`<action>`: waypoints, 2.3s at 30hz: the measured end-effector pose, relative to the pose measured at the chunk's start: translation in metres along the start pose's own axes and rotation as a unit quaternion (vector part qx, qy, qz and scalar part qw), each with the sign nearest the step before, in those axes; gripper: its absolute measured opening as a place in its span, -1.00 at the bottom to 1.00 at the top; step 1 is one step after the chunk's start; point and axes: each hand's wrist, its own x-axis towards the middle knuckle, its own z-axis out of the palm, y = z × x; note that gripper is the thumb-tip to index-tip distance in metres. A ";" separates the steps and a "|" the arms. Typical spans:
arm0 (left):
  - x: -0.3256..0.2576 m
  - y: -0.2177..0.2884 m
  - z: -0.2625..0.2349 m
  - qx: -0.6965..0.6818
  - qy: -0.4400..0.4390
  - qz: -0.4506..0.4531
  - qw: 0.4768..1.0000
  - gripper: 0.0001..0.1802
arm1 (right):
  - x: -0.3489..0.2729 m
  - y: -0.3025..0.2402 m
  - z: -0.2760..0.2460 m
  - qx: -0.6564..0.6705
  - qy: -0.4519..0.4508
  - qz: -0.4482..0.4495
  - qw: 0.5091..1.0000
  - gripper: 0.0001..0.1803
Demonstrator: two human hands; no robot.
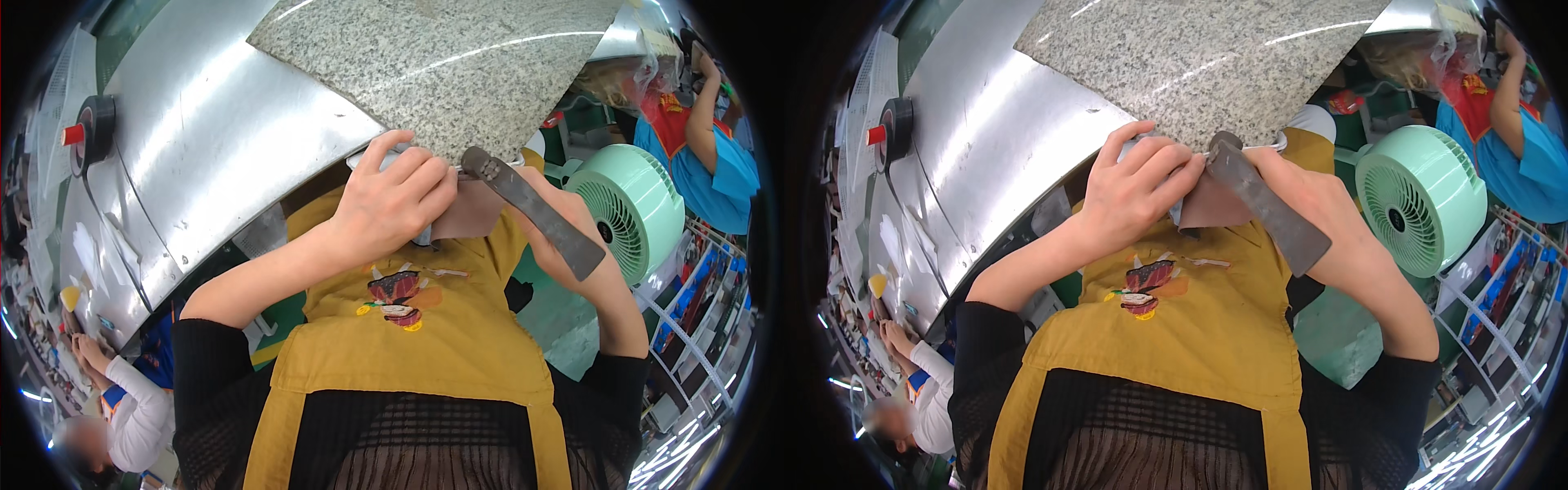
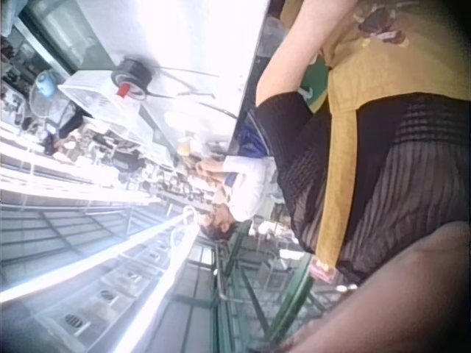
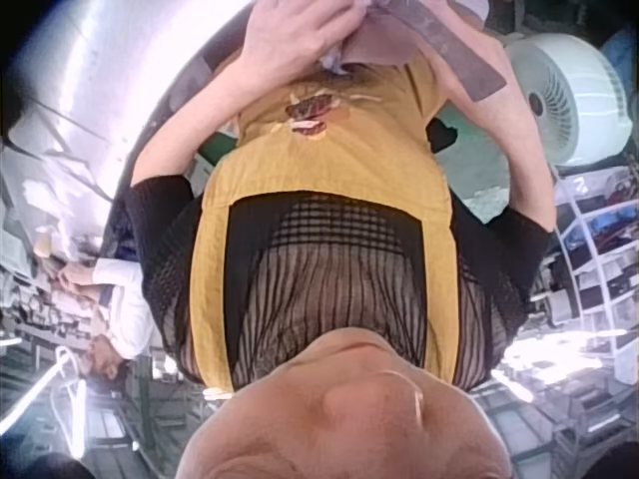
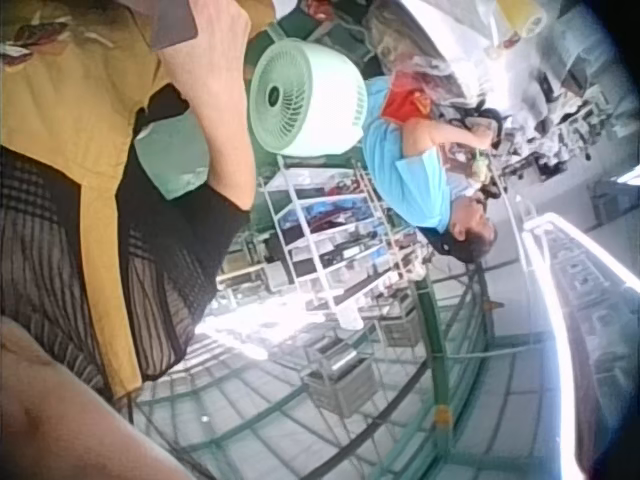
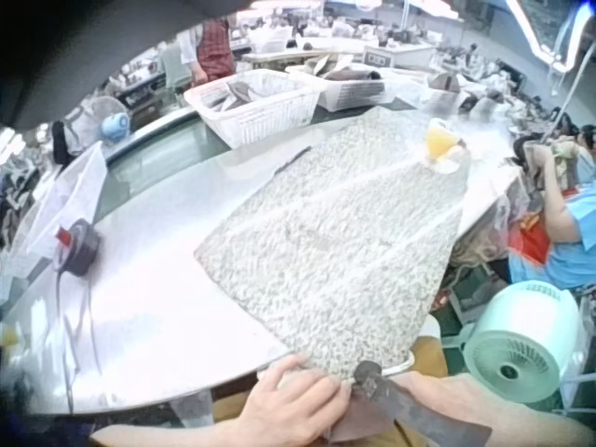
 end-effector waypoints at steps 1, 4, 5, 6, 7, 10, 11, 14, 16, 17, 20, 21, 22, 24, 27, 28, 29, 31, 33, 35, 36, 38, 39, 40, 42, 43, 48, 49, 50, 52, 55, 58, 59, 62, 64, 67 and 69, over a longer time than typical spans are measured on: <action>0.000 0.000 0.000 0.001 0.002 0.004 1.000 -0.73 | 0.000 -0.006 -0.004 0.029 -0.005 0.026 0.999 -0.76; -0.002 -0.001 0.003 0.012 0.010 0.007 1.000 -0.73 | 0.006 -0.019 -0.007 0.025 0.009 0.012 1.000 -0.73; -0.002 -0.001 0.003 0.011 0.008 0.005 1.000 -0.73 | 0.005 -0.022 -0.007 0.001 0.021 -0.008 1.000 -0.68; -0.002 -0.001 0.002 0.011 0.006 0.003 1.000 -0.72 | 0.005 -0.019 -0.004 -0.061 0.011 -0.041 0.997 -0.64; -0.003 0.000 0.001 0.011 0.003 0.002 1.000 -0.72 | 0.004 -0.016 0.001 -0.119 0.001 -0.074 0.990 -0.59; 0.000 0.000 0.003 0.002 0.033 -0.010 0.999 -0.73 | 0.002 -0.018 -0.004 0.038 -0.044 0.078 0.995 -0.68; -0.002 0.000 0.004 0.006 0.035 -0.010 0.999 -0.74 | 0.002 -0.021 -0.005 0.045 -0.027 0.073 0.996 -0.68; -0.004 -0.001 0.005 0.015 0.037 -0.011 0.999 -0.75 | 0.003 -0.026 -0.005 0.007 0.002 0.026 1.000 -0.68; -0.004 0.000 0.005 0.018 0.037 -0.012 0.999 -0.76 | 0.002 -0.016 0.002 -0.096 -0.006 -0.052 0.994 -0.71; -0.003 -0.001 0.005 0.014 0.040 -0.013 0.999 -0.76 | 0.002 -0.007 0.010 -0.032 -0.015 0.019 0.999 -0.61; -0.003 -0.003 0.007 0.007 0.044 -0.016 0.999 -0.78 | 0.002 -0.011 0.003 -0.017 -0.014 0.041 0.999 -0.65; -0.003 -0.003 0.007 0.010 0.042 -0.017 0.999 -0.79 | 0.003 -0.017 0.002 0.037 -0.021 0.085 0.996 -0.79; -0.004 -0.003 0.006 0.012 0.039 -0.017 0.999 -0.79 | 0.003 -0.017 0.003 0.044 -0.018 0.077 0.996 -0.80; -0.004 -0.003 0.008 0.016 0.042 -0.016 0.999 -0.79 | 0.003 -0.015 0.003 0.055 -0.007 0.064 0.996 -0.80; -0.005 -0.003 0.009 0.014 0.051 -0.019 0.998 -0.80 | 0.004 -0.020 0.001 0.026 0.004 0.039 0.999 -0.77; -0.006 -0.002 0.010 0.013 0.054 -0.020 0.998 -0.80 | 0.004 -0.020 0.001 0.006 0.008 0.024 1.000 -0.74; -0.005 -0.002 0.010 0.013 0.054 -0.020 0.998 -0.80 | 0.003 -0.018 0.003 -0.029 0.016 0.001 0.999 -0.67; -0.004 -0.001 0.009 0.011 0.053 -0.019 0.998 -0.81 | 0.000 -0.006 0.009 -0.076 -0.036 0.029 0.996 -0.56; -0.005 -0.001 0.010 0.012 0.051 -0.023 0.998 -0.81 | 0.005 -0.012 0.000 -0.050 -0.039 0.027 0.998 -0.57; -0.006 0.000 0.011 0.015 0.053 -0.025 0.998 -0.82 | 0.009 -0.018 -0.004 -0.015 -0.017 0.014 1.000 -0.66; -0.006 0.000 0.012 0.018 0.056 -0.026 0.998 -0.82 | 0.009 -0.021 -0.003 0.006 0.006 0.000 1.000 -0.73; -0.007 0.000 0.012 0.016 0.054 -0.029 0.998 -0.80 | 0.009 -0.021 -0.001 -0.051 0.022 -0.040 0.998 -0.70; -0.007 0.000 0.012 0.011 0.049 -0.031 0.998 -0.79 | 0.007 -0.019 0.004 -0.094 0.027 -0.060 0.993 -0.67; -0.008 0.000 0.011 0.007 0.045 -0.033 0.998 -0.78 | 0.008 -0.019 0.009 -0.060 -0.059 0.051 0.995 -0.66; -0.009 -0.001 0.010 0.002 0.023 -0.042 0.999 -0.75 | 0.006 -0.017 0.010 -0.046 -0.031 0.022 0.998 -0.68; -0.009 -0.002 0.008 0.000 0.012 -0.047 0.999 -0.74 | 0.006 -0.016 0.009 -0.051 -0.032 0.017 0.998 -0.64; -0.015 0.015 -0.015 -0.117 -0.041 -0.121 0.985 -0.51 | 0.007 -0.012 0.008 -0.052 -0.039 0.019 0.998 -0.57; -0.018 0.020 -0.020 -0.136 -0.057 -0.129 0.981 -0.47 | 0.007 -0.012 0.009 -0.037 -0.035 0.023 0.998 -0.61; -0.020 0.026 -0.021 -0.133 -0.054 -0.126 0.982 -0.44 | 0.006 -0.013 0.009 -0.023 -0.031 0.027 0.999 -0.66; -0.026 0.035 -0.016 -0.126 -0.050 -0.122 0.983 -0.39 | 0.006 -0.014 0.009 -0.015 -0.029 0.028 0.999 -0.70; -0.029 0.036 -0.006 -0.071 -0.021 -0.122 0.990 -0.43 | 0.007 -0.016 0.009 -0.042 -0.038 0.021 0.998 -0.69; -0.030 0.035 -0.004 -0.050 -0.010 -0.121 0.991 -0.47 | 0.010 -0.017 0.008 -0.075 -0.053 0.016 0.996 -0.71; -0.030 0.035 -0.005 -0.046 -0.009 -0.119 0.992 -0.50 | 0.011 -0.018 0.007 -0.081 -0.059 0.018 0.995 -0.72; -0.029 0.027 0.002 -0.034 0.041 -0.077 0.996 -0.58 | 0.008 -0.017 0.007 -0.038 -0.030 0.025 0.999 -0.65; -0.025 0.027 0.001 -0.047 0.056 -0.074 0.995 -0.61 | 0.006 -0.017 0.006 -0.019 -0.008 0.027 0.999 -0.62; -0.019 0.030 0.002 -0.033 0.070 -0.061 0.995 -0.63 | 0.002 -0.018 0.004 -0.036 -0.010 0.021 0.999 -0.70; -0.015 0.033 0.006 -0.019 0.077 -0.052 0.995 -0.63 | 0.002 -0.020 0.001 -0.050 -0.026 0.010 0.998 -0.79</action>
